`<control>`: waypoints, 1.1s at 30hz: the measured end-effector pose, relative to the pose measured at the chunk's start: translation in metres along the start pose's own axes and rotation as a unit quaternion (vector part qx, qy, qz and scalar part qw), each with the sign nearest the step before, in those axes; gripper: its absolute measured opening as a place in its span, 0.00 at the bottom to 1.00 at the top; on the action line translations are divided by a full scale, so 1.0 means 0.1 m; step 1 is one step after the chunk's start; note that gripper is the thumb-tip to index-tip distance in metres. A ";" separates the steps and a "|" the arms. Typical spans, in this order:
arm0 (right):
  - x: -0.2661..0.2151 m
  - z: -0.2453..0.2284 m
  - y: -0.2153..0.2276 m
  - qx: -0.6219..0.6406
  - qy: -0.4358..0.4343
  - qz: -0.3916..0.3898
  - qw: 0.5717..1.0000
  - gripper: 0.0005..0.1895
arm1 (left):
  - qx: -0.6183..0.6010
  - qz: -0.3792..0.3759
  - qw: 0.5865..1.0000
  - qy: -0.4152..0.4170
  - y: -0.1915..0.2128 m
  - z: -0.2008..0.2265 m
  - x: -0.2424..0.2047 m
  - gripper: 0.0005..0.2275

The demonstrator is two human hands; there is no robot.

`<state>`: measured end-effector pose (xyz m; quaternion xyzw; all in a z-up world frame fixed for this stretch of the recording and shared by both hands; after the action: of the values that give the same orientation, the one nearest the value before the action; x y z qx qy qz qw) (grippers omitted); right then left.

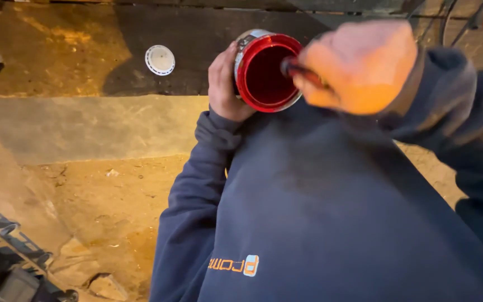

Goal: The person stirs red paint in a metal cup using a screwdriver. They then pour a clear liquid from a white plastic jug into the cup and continue stirring. Finally, they pour the mixed paint from the cup into a larger red paint can and stir the contents of the can.

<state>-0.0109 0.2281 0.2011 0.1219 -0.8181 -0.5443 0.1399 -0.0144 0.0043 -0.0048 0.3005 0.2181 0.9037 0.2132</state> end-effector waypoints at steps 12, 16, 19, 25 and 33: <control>-0.13 -0.01 -0.16 -0.005 -0.002 0.004 1.000 0.10 | -0.012 -0.004 1.000 -0.014 -0.05 -0.04 0.03 0.43; -0.02 0.02 -0.13 0.027 0.020 0.064 0.997 0.12 | -0.008 0.001 1.000 -0.022 -0.04 -0.04 0.04 0.44; -0.16 0.05 -0.05 -0.071 -0.011 0.005 0.997 0.10 | -0.006 -0.013 1.000 -0.019 -0.03 -0.04 0.02 0.44; 0.04 -0.04 -0.07 0.059 0.008 0.077 0.995 0.10 | -0.027 -0.029 0.999 -0.015 -0.06 -0.08 0.00 0.48; -0.38 0.03 -0.16 0.037 -0.063 0.004 0.997 0.09 | 0.007 -0.042 0.999 -0.016 -0.15 0.08 0.15 0.51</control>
<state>0.0241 0.2380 0.1815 0.0891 -0.8456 -0.5193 0.0858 -0.0162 0.0265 -0.0001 0.3065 0.2334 0.8876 0.2525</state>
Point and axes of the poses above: each hand's wrist, its own x-axis towards the middle knuckle, its own y-axis out of the back of the hand, z = x × y, the point moved 2 cm from there along x, towards the middle knuckle, and after that the axes turned 8 degrees about -y, right-handed, at the moved point
